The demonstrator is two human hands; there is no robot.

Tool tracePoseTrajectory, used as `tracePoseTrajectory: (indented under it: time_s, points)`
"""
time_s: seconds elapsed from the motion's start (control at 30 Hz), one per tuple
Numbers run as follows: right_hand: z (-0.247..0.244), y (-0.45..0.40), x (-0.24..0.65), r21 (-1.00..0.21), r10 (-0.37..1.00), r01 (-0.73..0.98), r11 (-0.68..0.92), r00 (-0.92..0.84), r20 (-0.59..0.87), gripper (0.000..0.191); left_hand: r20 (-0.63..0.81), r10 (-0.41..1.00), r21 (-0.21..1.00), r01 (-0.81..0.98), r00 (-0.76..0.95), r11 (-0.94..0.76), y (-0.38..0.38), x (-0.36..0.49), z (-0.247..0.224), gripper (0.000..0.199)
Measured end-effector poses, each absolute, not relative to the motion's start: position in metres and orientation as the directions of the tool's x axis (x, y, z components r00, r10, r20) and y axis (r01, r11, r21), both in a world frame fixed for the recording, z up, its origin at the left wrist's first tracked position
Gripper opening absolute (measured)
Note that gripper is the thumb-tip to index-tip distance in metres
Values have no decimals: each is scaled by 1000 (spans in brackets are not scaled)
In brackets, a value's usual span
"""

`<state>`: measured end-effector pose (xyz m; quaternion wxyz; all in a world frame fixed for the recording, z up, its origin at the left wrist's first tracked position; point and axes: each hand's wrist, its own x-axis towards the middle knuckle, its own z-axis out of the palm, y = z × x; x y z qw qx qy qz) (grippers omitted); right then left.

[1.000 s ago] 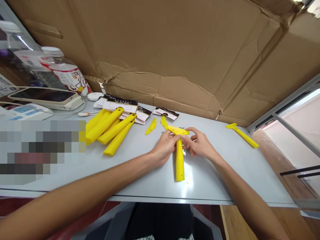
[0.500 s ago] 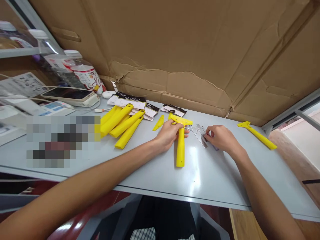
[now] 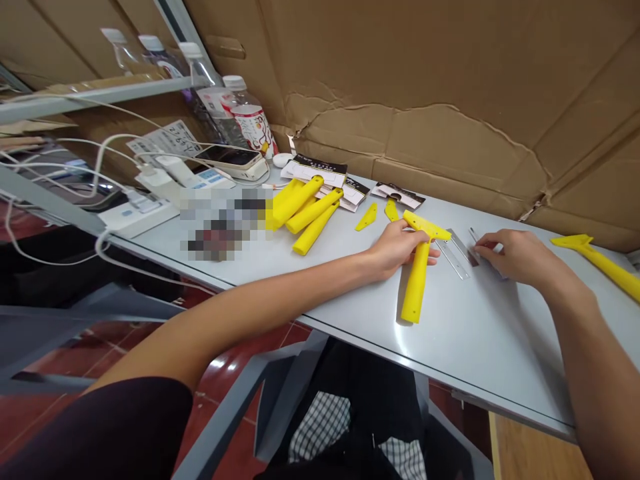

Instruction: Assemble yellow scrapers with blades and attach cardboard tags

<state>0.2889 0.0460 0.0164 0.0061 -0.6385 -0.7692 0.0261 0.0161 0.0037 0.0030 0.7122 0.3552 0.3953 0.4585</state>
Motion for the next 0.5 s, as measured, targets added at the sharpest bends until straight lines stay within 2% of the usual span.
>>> tracePoseTrajectory:
  time_s: [0.07, 0.2, 0.27, 0.4, 0.5]
  points:
    - [20, 43, 283, -6, 987, 989, 150, -150, -61, 29, -235, 932, 868, -372, 276, 329, 4, 16, 3, 16]
    - [21, 30, 266, 80, 983, 981, 176, -179, 35, 36, -245, 931, 865, -373, 272, 337, 3, 16, 4, 13]
    - [21, 24, 259, 88, 983, 980, 177, -181, 34, 36, -253, 932, 863, -376, 259, 339, 3, 16, 5, 13]
    - [22, 18, 251, 70, 995, 996, 52, -46, -89, 27, -249, 935, 867, -373, 253, 332, 2, 17, 3, 13]
    - [20, 20, 253, 83, 998, 996, 34, -31, -47, 23, -239, 940, 877, -362, 243, 317, 2, 17, 2, 13]
